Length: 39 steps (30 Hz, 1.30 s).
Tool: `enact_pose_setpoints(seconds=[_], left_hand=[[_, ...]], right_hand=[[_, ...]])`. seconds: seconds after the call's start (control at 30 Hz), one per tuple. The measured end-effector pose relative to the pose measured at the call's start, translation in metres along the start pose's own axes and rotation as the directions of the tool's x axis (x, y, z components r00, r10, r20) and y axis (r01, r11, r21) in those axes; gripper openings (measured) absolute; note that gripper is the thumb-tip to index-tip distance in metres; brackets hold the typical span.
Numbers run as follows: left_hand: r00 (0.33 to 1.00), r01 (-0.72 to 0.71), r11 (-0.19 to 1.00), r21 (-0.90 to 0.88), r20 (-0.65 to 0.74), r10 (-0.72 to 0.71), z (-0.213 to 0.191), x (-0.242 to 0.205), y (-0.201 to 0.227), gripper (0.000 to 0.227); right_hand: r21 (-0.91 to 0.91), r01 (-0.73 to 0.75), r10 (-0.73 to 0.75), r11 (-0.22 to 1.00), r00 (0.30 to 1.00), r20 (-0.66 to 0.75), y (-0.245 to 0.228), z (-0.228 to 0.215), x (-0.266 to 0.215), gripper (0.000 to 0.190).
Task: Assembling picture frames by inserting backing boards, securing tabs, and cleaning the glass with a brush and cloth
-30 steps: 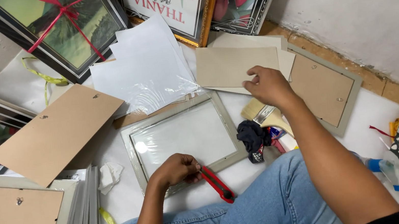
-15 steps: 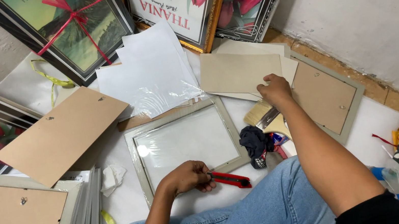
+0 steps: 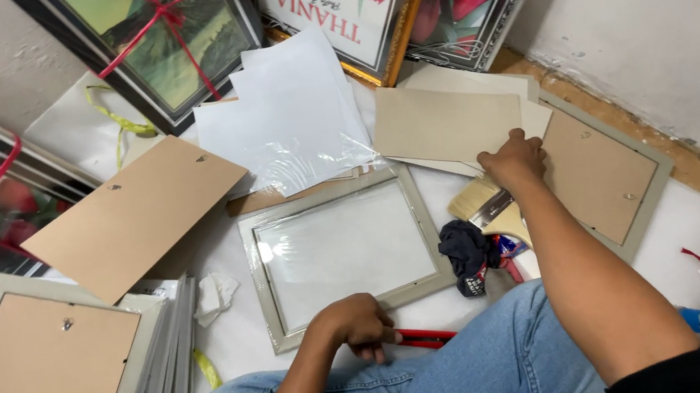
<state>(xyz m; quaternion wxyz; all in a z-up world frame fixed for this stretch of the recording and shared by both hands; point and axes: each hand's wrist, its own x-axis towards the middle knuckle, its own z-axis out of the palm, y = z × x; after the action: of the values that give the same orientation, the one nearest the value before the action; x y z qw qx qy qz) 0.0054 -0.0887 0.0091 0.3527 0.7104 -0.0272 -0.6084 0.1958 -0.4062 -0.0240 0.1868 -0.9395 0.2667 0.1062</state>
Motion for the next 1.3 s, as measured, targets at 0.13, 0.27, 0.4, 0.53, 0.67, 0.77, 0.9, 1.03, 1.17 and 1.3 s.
enact_pose_setpoints(seconds=[0.13,0.27,0.4,0.53,0.67,0.77,0.9,1.03,1.17,1.3], left_hand=[[0.987,-0.083,0.996,-0.039,-0.14,0.077,-0.012,0.004,-0.001,0.052],[0.802,-0.318,0.946,-0.058,-0.549,0.236,-0.042,0.01,-0.025,0.054],[0.568,-0.371,0.905,-0.209,-0.822,0.044,-0.071,0.022,-0.06,0.044],[0.432,-0.553,0.772,-0.315,-0.9,-0.057,-0.082,0.007,-0.065,0.04],[0.406,-0.637,0.671,-0.381,-0.905,-0.129,-0.087,0.002,-0.061,0.038],[0.409,-0.655,0.645,-0.394,-0.902,-0.135,-0.088,0.005,-0.06,0.038],[0.439,-0.664,0.618,-0.421,-0.889,-0.134,-0.087,-0.002,-0.052,0.039],[0.464,-0.651,0.623,-0.434,-0.877,-0.125,-0.087,-0.002,-0.051,0.041],[0.479,-0.642,0.634,-0.432,-0.871,-0.108,-0.086,0.0,-0.054,0.044],[0.482,-0.653,0.629,-0.422,-0.872,-0.086,-0.085,-0.002,-0.053,0.045]], right_hand=[[0.046,0.253,-0.249,0.966,0.965,-0.08,-0.026,0.006,-0.019,0.069],[0.252,0.532,-0.513,0.809,0.847,-0.141,-0.075,0.013,-0.053,0.051],[0.38,0.57,-0.575,0.729,0.81,-0.113,-0.128,0.033,-0.059,0.04],[0.351,0.507,-0.531,0.787,0.847,-0.03,-0.166,0.073,-0.024,0.039],[0.212,0.453,-0.469,0.866,0.883,0.025,-0.18,0.121,0.029,0.04],[0.128,0.403,-0.411,0.906,0.911,0.045,-0.186,0.141,0.04,0.048],[0.103,0.366,-0.372,0.925,0.927,0.048,-0.199,0.131,0.011,0.049],[0.147,0.324,-0.33,0.935,0.944,0.024,-0.203,0.132,0.01,0.05],[0.337,0.266,-0.268,0.903,0.962,-0.041,-0.207,0.135,0.015,0.045],[0.744,0.062,-0.307,0.665,0.931,0.197,-0.224,0.11,-0.013,0.041]])
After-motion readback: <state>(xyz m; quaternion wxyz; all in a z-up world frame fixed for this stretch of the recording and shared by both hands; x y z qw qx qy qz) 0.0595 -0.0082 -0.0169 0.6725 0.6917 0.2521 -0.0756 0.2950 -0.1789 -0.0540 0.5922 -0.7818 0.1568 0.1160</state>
